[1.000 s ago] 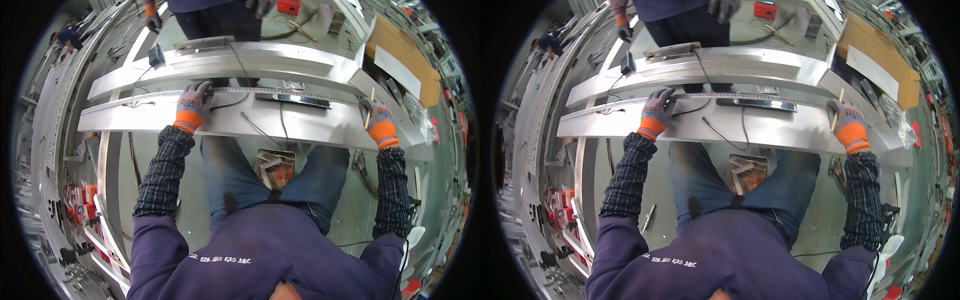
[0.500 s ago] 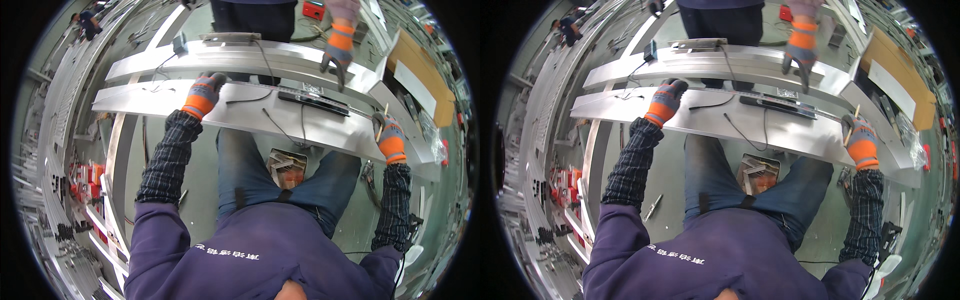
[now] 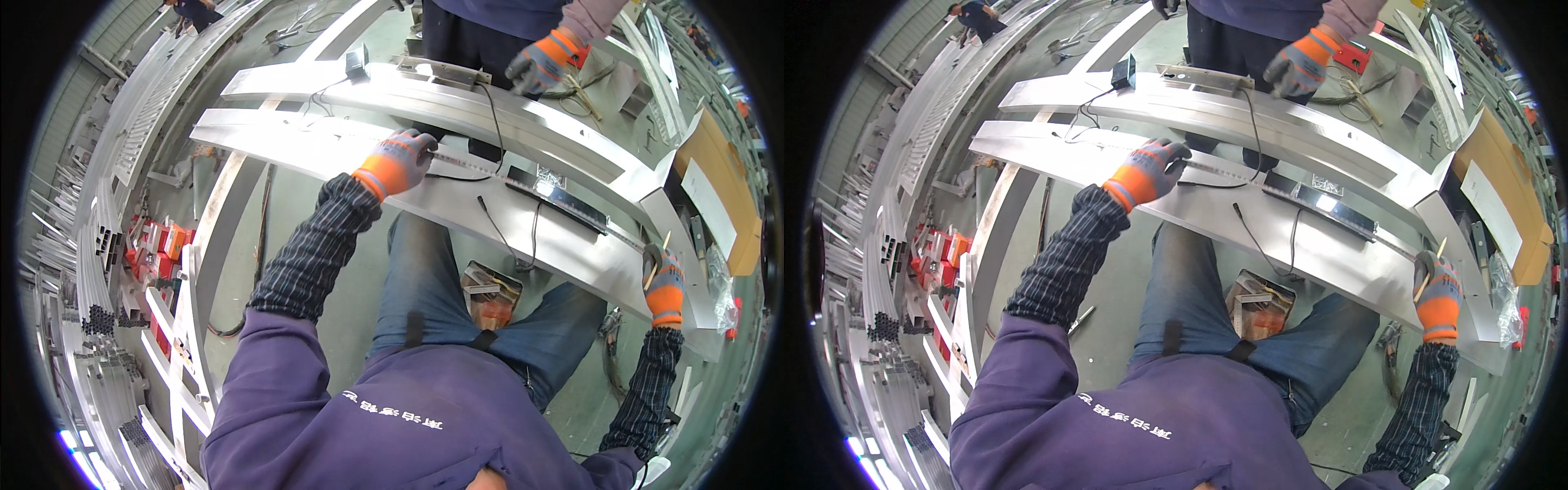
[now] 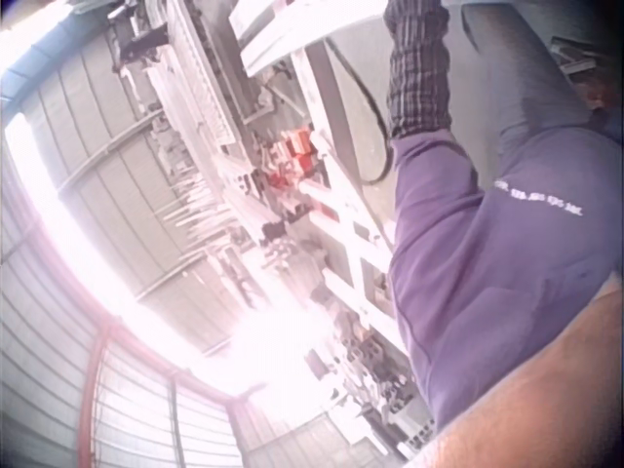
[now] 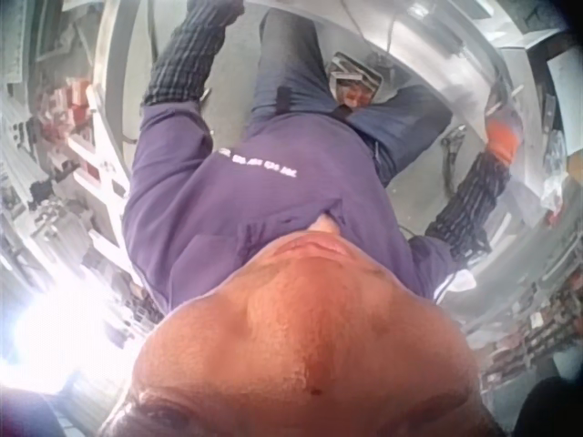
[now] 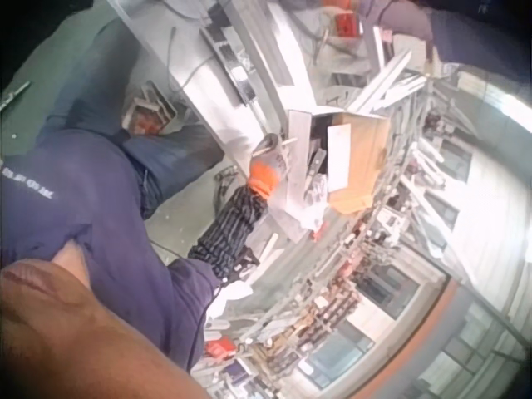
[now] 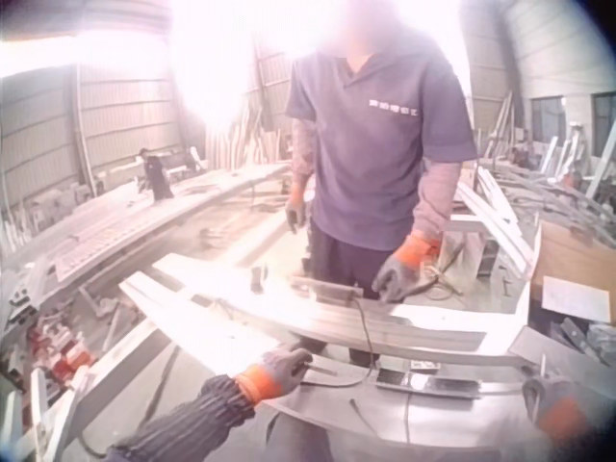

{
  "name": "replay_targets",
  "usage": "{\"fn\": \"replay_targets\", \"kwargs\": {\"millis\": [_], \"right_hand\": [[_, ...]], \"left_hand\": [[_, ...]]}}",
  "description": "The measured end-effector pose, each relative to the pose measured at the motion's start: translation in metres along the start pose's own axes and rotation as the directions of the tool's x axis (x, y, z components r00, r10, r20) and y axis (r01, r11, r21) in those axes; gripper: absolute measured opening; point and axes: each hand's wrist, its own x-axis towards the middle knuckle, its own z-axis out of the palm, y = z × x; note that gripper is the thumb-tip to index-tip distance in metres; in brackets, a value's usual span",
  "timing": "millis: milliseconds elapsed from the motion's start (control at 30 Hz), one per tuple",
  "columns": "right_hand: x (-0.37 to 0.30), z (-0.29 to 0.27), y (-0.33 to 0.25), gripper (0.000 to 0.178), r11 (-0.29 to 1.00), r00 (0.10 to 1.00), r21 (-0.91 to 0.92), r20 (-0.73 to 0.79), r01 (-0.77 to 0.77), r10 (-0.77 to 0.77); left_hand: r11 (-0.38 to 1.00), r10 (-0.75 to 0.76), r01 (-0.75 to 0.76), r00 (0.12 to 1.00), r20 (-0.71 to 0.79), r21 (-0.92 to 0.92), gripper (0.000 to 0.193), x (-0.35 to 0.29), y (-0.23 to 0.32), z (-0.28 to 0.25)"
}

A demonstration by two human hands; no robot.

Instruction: The person assembles a metal frame by positioning and securing metal bars and brackets. They use a measuring tape to mark positions and a pencil to make marks, then attach components with tools. The work occurs at a workbench in a workshop environment.

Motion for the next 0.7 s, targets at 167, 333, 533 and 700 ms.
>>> {"fn": "replay_targets", "kwargs": {"millis": [167, 333, 533, 700], "right_hand": [[-0.052, 0.009, 0.034, 0.06, 0.987, 0.991, -0.132, 0.104, 0.095, -0.082], [-0.089, -0.024, -0.019, 0.034, 0.974, 0.973, 0.162, 0.136, 0.161, -0.184], [-0.095, -0.051, -0.074, 0.015, 0.915, 0.981, 0.359, -0.127, 0.184, -0.147], [-0.091, -0.056, -0.078, 0.017, 0.936, 0.99, 0.33, -0.103, 0.126, -0.097]], "left_hand": [[0.998, 0.009, -0.012, 0.999, 0.045, 0.058, 0.026, -0.069, 0.022, -0.009], [0.999, -0.013, 0.012, 0.999, 0.049, 0.036, 0.048, -0.121, 0.044, -0.013], [0.962, -0.234, 0.169, 0.915, 0.329, 0.212, 0.1, -0.091, 0.042, -0.033], [0.98, -0.112, 0.063, 0.96, 0.256, 0.19, 0.086, -0.086, 0.035, -0.024]]}}
